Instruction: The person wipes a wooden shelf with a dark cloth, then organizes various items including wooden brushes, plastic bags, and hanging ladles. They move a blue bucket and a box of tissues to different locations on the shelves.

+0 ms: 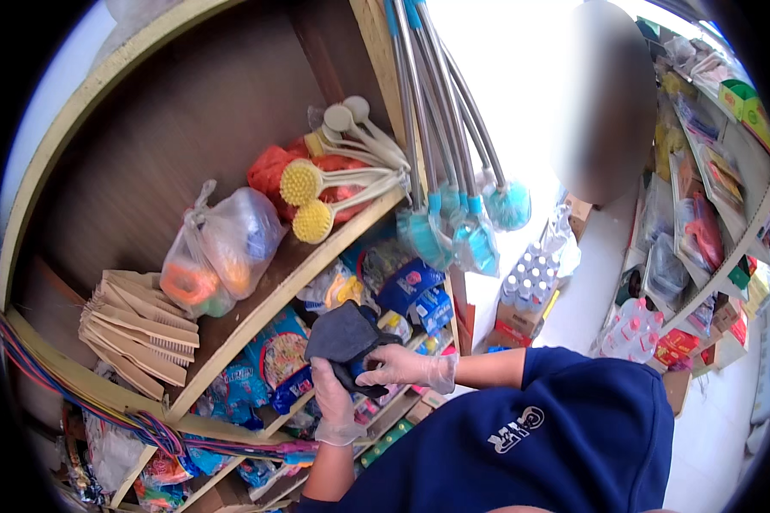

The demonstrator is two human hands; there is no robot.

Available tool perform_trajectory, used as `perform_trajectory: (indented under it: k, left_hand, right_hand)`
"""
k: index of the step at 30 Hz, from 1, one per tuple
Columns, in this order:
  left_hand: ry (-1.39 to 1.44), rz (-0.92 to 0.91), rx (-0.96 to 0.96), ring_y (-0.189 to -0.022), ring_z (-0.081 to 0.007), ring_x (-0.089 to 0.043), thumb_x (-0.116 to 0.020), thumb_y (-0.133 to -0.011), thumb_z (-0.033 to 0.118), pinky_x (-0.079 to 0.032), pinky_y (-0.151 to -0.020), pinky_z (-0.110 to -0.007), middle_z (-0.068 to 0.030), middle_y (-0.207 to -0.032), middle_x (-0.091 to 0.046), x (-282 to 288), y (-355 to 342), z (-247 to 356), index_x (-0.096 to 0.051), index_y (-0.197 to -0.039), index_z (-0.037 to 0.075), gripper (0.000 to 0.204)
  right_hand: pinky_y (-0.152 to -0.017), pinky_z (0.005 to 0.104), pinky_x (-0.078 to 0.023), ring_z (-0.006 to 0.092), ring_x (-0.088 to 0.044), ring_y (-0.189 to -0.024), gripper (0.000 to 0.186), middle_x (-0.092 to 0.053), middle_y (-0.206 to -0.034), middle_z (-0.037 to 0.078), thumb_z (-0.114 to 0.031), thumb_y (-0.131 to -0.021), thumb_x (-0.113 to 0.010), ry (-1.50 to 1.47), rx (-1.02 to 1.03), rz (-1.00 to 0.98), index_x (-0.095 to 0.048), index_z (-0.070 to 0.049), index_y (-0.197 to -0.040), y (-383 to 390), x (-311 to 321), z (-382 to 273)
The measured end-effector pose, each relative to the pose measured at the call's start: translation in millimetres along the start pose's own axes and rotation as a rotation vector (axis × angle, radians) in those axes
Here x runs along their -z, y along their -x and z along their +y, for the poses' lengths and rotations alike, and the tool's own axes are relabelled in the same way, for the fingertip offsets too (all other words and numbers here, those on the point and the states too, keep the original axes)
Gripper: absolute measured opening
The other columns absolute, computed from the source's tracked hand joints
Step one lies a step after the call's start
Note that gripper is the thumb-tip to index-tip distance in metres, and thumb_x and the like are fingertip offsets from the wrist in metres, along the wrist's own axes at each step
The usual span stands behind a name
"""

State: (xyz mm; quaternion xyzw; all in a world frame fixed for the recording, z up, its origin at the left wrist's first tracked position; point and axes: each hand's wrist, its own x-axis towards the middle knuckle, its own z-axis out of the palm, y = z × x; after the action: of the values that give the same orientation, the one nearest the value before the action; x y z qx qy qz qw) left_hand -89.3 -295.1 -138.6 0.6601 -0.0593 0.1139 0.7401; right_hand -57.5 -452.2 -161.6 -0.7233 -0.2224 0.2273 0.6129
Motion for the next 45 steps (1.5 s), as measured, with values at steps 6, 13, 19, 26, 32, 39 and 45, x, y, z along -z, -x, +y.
perform_trajectory:
  k: [6, 13, 19, 26, 32, 39, 45]
  left_hand:
    - [0.333, -0.110, 0.079, -0.122, -0.0210, -0.047, -0.032, -0.100, 0.047, -0.035, -0.104, -0.035, -0.0083, -0.133, -0.047, -45.3, -44.9, 41.3, -0.040, -0.136, 0.003, 0.057]
    - [0.396, -0.472, -0.103, -0.125, -0.0200, -0.044, -0.032, -0.101, 0.044, -0.030, -0.108, -0.035, -0.0080, -0.136, -0.046, -111.8, -80.1, 111.7, -0.040, -0.136, 0.004, 0.054]
    - [0.236, -0.605, -0.086, -0.106, -0.0180, -0.056, -0.036, -0.096, 0.055, -0.045, -0.091, -0.033, -0.0082, -0.118, -0.058, -171.5, -112.3, 141.1, -0.051, -0.125, 0.003, 0.061]
    - [-0.281, -0.741, -0.620, -0.101, -0.0284, -0.053, -0.050, -0.091, 0.041, -0.043, -0.087, -0.040, -0.0139, -0.121, -0.054, -224.9, -149.5, 119.8, -0.052, -0.126, 0.008, 0.048]
    - [-0.833, -0.208, -0.901, -0.128, -0.0444, -0.030, -0.067, -0.079, 0.034, -0.026, -0.107, -0.050, -0.0267, -0.143, -0.025, -220.8, -138.3, 90.5, -0.035, -0.143, 0.016, 0.073]
    - [-0.882, -0.227, -0.818, -0.129, -0.0504, -0.029, -0.074, -0.072, 0.035, -0.027, -0.108, -0.049, -0.0333, -0.146, -0.016, -231.1, -152.5, 80.1, -0.023, -0.147, 0.016, 0.093]
    - [-0.896, -0.328, -0.716, -0.132, -0.0482, -0.029, -0.075, -0.071, 0.033, -0.029, -0.109, -0.044, -0.0325, -0.147, -0.014, -230.3, -166.6, 69.4, -0.016, -0.150, 0.020, 0.099]
  right_hand:
    - [-0.064, 0.0305, -0.044, 0.0156, -0.056, -0.069, 0.024, -0.061, -0.075, 0.006, -0.025, -0.082, -0.071, 0.128, 0.418, 0.442, -0.062, -0.002, -0.079, 30.9, 48.7, -56.9]
    - [-0.089, 0.0295, -0.048, 0.0176, -0.062, -0.095, 0.044, -0.065, -0.104, 0.010, -0.027, -0.084, -0.066, -0.595, 0.243, 0.257, -0.057, 0.004, -0.114, 91.3, 140.9, -104.3]
    - [-0.098, 0.0359, -0.044, 0.0224, -0.057, -0.109, 0.048, -0.057, -0.121, 0.014, -0.031, -0.091, -0.057, -0.768, 0.709, 0.379, -0.050, 0.001, -0.126, 125.8, 163.2, -148.0]
    - [-0.084, 0.0249, -0.042, 0.0100, -0.053, -0.091, 0.033, -0.058, -0.099, 0.002, -0.034, -0.089, -0.062, 0.060, 0.868, 0.833, -0.060, -0.006, -0.107, 121.7, 216.5, -261.4]
    - [-0.102, 0.0324, -0.035, 0.0238, -0.048, -0.117, 0.055, -0.053, -0.126, 0.009, -0.040, -0.085, -0.065, 0.379, 0.979, 0.922, -0.053, -0.008, -0.128, 77.6, 245.1, -325.8]
    - [-0.107, 0.0464, -0.031, 0.0425, -0.035, -0.128, 0.076, -0.040, -0.139, 0.021, -0.054, -0.077, -0.065, 1.120, 0.879, 1.420, -0.044, -0.013, -0.137, -19.1, 308.7, -370.8]
    - [-0.093, 0.0461, -0.045, 0.0347, -0.051, -0.114, 0.050, -0.052, -0.122, 0.015, -0.040, -0.082, -0.061, 1.124, 0.634, 1.464, -0.052, -0.019, -0.127, -36.9, 315.9, -391.8]
